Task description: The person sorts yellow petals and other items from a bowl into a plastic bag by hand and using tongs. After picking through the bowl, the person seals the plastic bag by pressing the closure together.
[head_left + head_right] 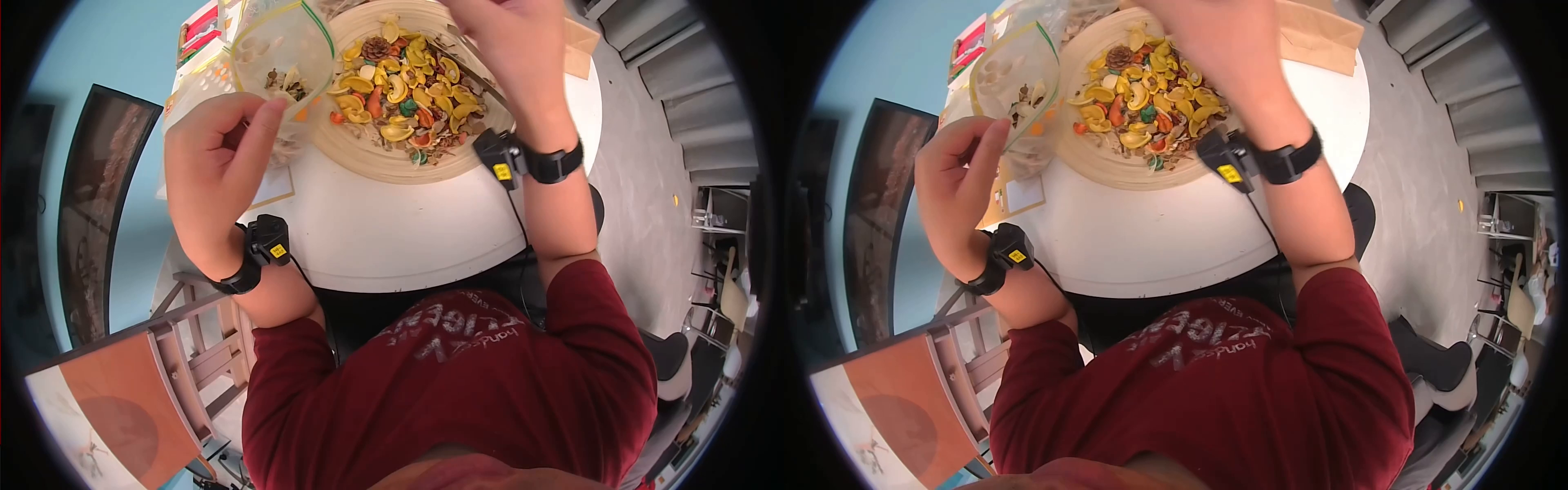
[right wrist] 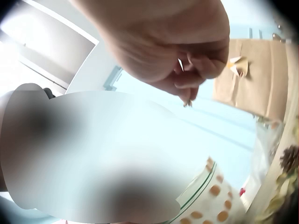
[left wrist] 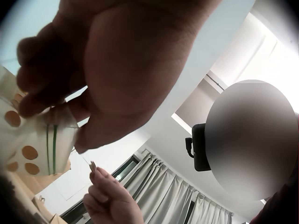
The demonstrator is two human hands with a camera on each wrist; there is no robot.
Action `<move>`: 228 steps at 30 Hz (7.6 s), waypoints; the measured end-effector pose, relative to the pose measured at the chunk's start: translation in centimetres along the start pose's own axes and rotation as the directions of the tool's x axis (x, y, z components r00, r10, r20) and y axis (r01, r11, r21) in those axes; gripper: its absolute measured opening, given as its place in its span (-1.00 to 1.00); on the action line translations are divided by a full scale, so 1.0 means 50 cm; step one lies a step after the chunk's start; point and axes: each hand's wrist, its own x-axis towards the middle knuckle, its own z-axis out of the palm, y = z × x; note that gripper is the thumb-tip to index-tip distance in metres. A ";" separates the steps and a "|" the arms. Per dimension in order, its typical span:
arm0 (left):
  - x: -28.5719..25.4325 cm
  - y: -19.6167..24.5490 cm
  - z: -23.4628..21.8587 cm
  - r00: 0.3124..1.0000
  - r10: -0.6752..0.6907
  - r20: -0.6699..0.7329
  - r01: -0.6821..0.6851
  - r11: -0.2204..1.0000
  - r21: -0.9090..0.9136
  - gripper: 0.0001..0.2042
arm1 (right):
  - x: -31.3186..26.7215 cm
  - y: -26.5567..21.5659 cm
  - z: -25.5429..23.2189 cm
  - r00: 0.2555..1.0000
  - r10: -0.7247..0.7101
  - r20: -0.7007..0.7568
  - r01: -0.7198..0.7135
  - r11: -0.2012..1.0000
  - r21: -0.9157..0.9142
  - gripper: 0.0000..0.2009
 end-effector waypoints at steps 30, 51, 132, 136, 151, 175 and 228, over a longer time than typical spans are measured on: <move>0.002 0.012 -0.005 0.978 0.127 0.166 -0.145 0.984 0.102 -0.81 | 0.033 0.117 -0.059 0.857 0.232 0.461 0.304 0.494 -0.815 -0.88; 0.003 0.009 -0.015 0.973 0.167 0.158 -0.187 0.975 0.117 -0.79 | 0.016 0.099 -0.034 0.759 0.433 0.485 0.423 0.238 -0.874 -0.82; -0.010 0.017 -0.027 0.952 0.264 0.154 -0.278 0.957 0.079 -0.76 | -0.011 0.075 -0.122 0.841 0.375 0.389 0.281 0.312 -0.908 -0.83; -0.010 0.019 -0.026 0.953 0.258 0.158 -0.273 0.959 0.083 -0.76 | -0.007 0.022 -0.091 0.904 0.226 0.362 0.178 0.571 -0.801 -0.87; -0.009 0.012 -0.028 0.951 0.252 0.178 -0.268 0.960 0.075 -0.77 | -0.056 0.016 -0.059 0.699 0.315 0.642 0.369 0.609 -0.702 -0.87; -0.009 0.012 -0.025 0.953 0.251 0.173 -0.266 0.961 0.071 -0.78 | -0.125 0.025 -0.034 0.716 0.331 0.614 0.293 0.656 -0.696 -0.77; -0.018 -0.002 -0.036 0.964 0.241 0.110 -0.253 0.962 0.104 -0.80 | -0.008 -0.075 0.113 0.683 -0.277 0.676 0.612 0.721 -0.324 -0.82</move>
